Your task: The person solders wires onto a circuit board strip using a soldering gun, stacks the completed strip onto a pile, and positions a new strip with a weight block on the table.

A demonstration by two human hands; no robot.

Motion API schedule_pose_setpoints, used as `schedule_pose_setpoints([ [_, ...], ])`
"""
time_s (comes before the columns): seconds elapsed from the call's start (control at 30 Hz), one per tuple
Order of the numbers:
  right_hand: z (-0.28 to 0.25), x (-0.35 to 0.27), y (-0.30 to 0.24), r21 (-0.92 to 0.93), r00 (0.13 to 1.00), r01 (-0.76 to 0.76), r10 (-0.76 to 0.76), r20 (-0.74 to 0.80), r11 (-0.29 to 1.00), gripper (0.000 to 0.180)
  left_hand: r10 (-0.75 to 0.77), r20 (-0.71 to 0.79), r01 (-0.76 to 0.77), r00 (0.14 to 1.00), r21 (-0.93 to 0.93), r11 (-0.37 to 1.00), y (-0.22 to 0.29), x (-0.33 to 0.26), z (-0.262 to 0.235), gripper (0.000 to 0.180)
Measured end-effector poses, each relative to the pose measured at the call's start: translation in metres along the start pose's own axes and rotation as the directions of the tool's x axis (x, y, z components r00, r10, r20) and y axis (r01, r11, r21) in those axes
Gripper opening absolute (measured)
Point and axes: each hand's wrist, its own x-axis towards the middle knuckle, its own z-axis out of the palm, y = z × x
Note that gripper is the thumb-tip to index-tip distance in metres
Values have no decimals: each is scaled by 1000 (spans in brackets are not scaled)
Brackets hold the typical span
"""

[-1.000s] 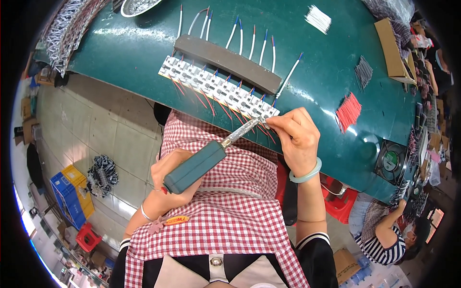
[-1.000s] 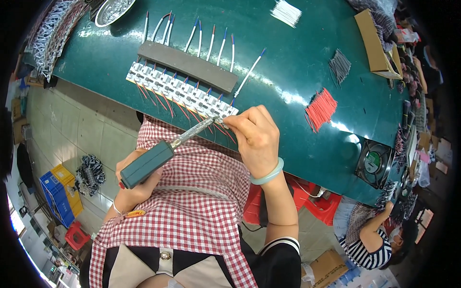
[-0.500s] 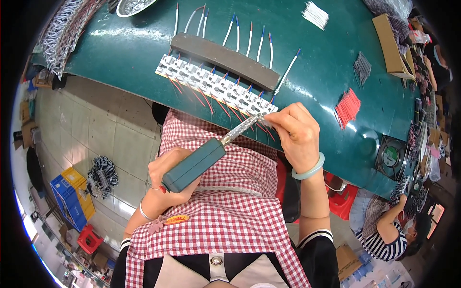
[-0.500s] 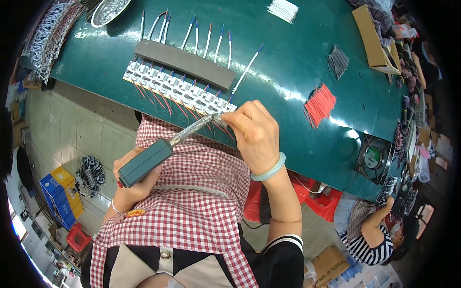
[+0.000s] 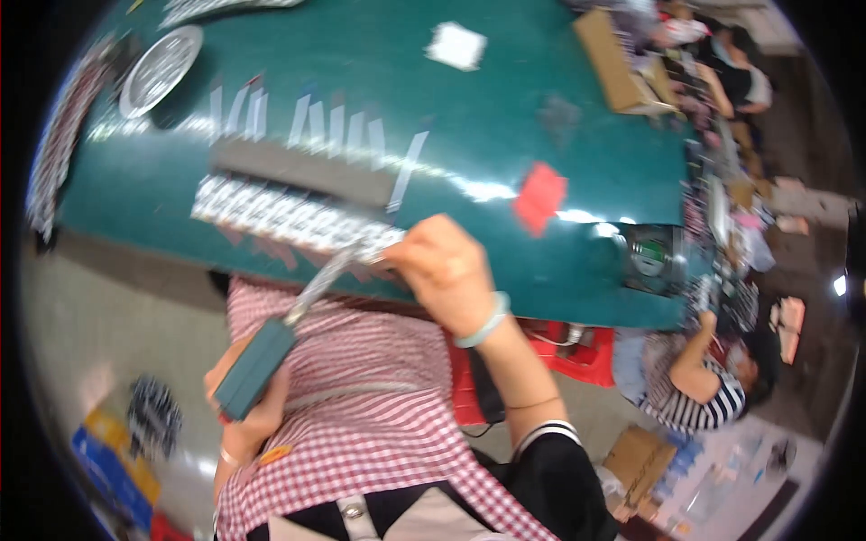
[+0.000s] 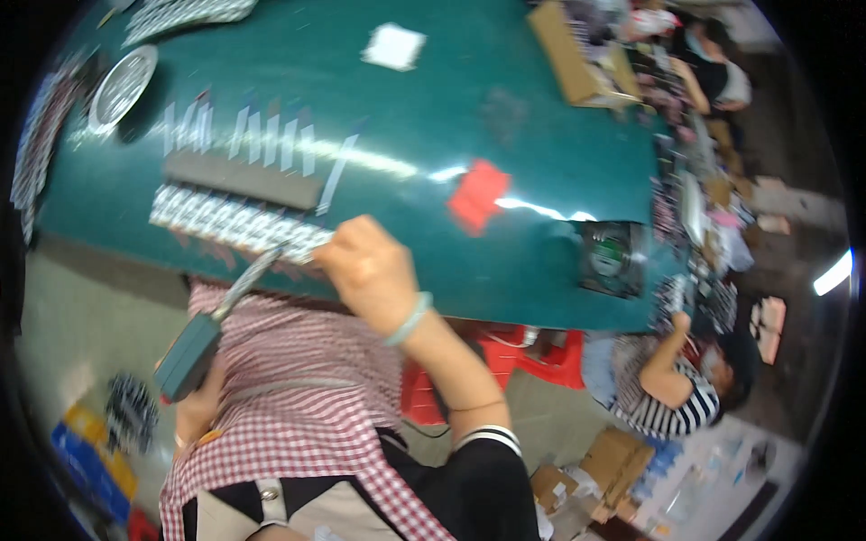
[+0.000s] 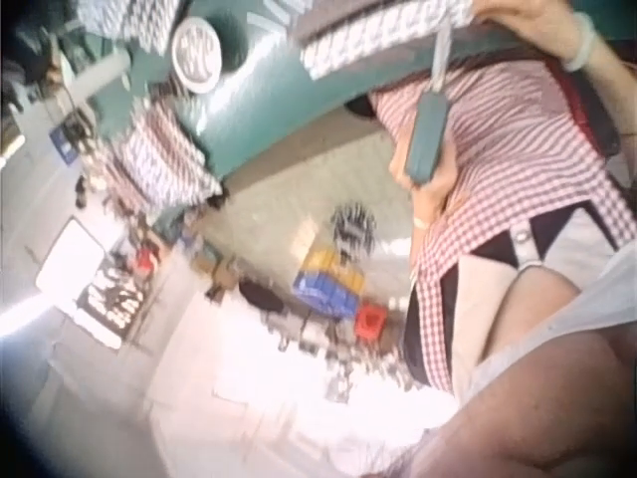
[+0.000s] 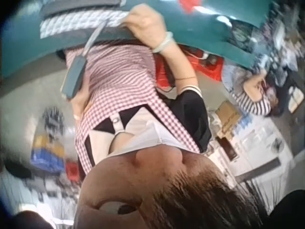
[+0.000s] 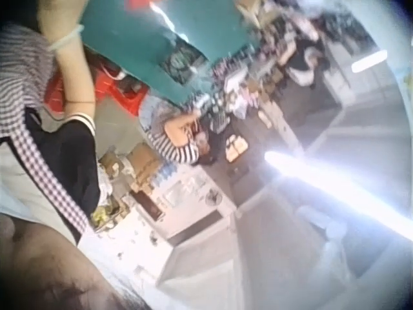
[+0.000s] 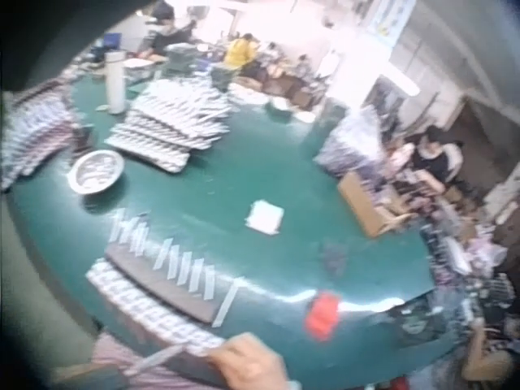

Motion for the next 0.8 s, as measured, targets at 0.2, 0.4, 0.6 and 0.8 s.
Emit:
schedule_pose_setpoints([
  [0.2,-1,-7,-7,21,1000,-20,20,-4,1000,20,-264,19,263,964,-151,953,-25,-23,-8,27],
  [0.4,-35,-13,-11,-86,994,-63,55,-90,994,17,-139,15,139,990,-99,985,-20,-8,1,28],
  [0.6,-1,0,-14,88,979,-20,37,-198,996,26,-140,-46,130,989,-162,978,-11,-1,8,25],
  [0.8,23,1,-14,188,975,-83,119,-187,979,22,7,-59,-8,998,-16,1000,-1,7,-3,24],
])
